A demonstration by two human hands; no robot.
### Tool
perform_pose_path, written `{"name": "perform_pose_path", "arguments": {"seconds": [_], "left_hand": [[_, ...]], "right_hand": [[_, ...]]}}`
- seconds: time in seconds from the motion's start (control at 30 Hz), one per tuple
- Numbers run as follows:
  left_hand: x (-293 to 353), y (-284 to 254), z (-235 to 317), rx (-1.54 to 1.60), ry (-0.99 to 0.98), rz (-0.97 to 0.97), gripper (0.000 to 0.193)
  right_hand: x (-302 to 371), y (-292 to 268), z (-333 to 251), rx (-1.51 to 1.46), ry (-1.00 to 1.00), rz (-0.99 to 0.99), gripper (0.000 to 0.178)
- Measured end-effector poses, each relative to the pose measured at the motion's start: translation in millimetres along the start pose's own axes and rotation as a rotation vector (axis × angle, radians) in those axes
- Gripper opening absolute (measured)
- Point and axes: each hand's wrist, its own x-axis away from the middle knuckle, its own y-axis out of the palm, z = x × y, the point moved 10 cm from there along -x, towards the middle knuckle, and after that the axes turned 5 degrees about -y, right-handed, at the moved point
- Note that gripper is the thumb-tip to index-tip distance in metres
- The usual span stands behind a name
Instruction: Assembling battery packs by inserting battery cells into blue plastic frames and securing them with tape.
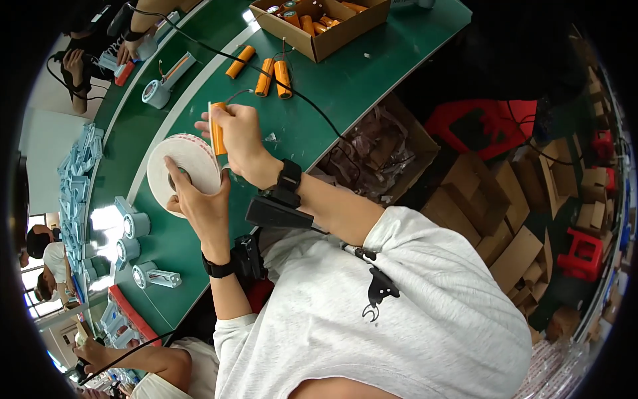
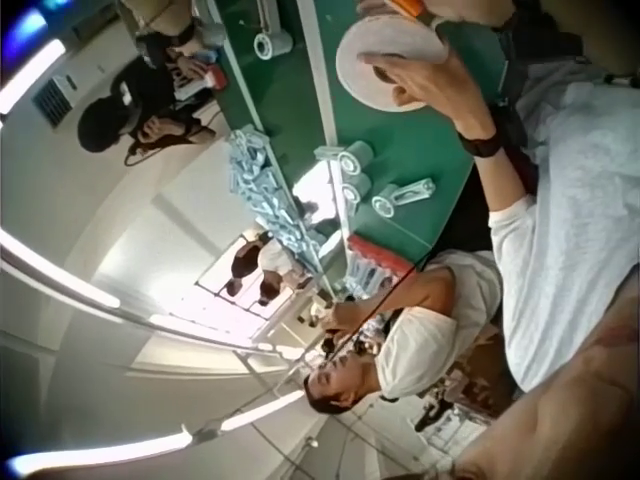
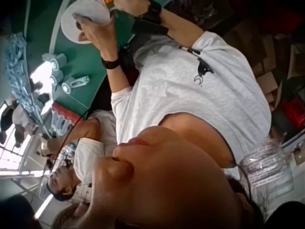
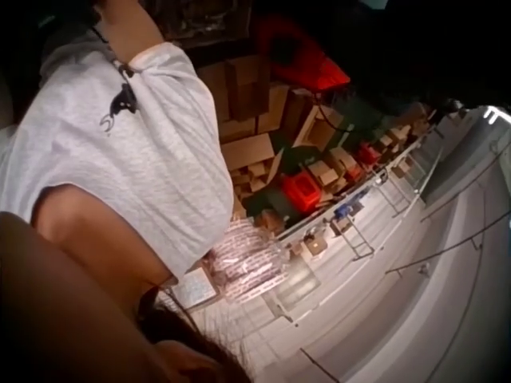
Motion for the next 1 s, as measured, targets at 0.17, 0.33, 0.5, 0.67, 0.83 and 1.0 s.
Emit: {"name": "perform_pose_path", "arguments": {"seconds": [0.17,0.33,0.5,0.67,0.83,1.0], "left_hand": [[32.4,26.1,11.6,0.026,0.148,-0.316,0.072],[-1.4,-11.4,4.6,0.019,0.302,-0.251,0.039],[25.9,-163.7,-186.7,-0.76,-0.217,0.195,0.041],[61.6,-135.7,-293.5,-0.093,-0.52,-0.028,0.047],[30.6,-80.9,-150.9,-0.214,-0.49,0.026,0.029],[42.9,-103.4,-141.0,0.236,-0.192,0.178,0.021]], "right_hand": [[-32.7,-22.2,-114.4,-0.103,-0.604,0.057,0.029],[18.4,26.2,-62.3,0.28,-0.335,-0.369,0.031],[72.8,52.9,33.1,0.343,0.284,-0.629,0.032],[119.8,70.2,87.5,0.19,0.583,-0.707,0.028],[171.0,88.1,74.8,1.106,-0.149,-1.346,0.021],[151.7,78.4,67.1,1.363,0.078,-1.293,0.021]]}}
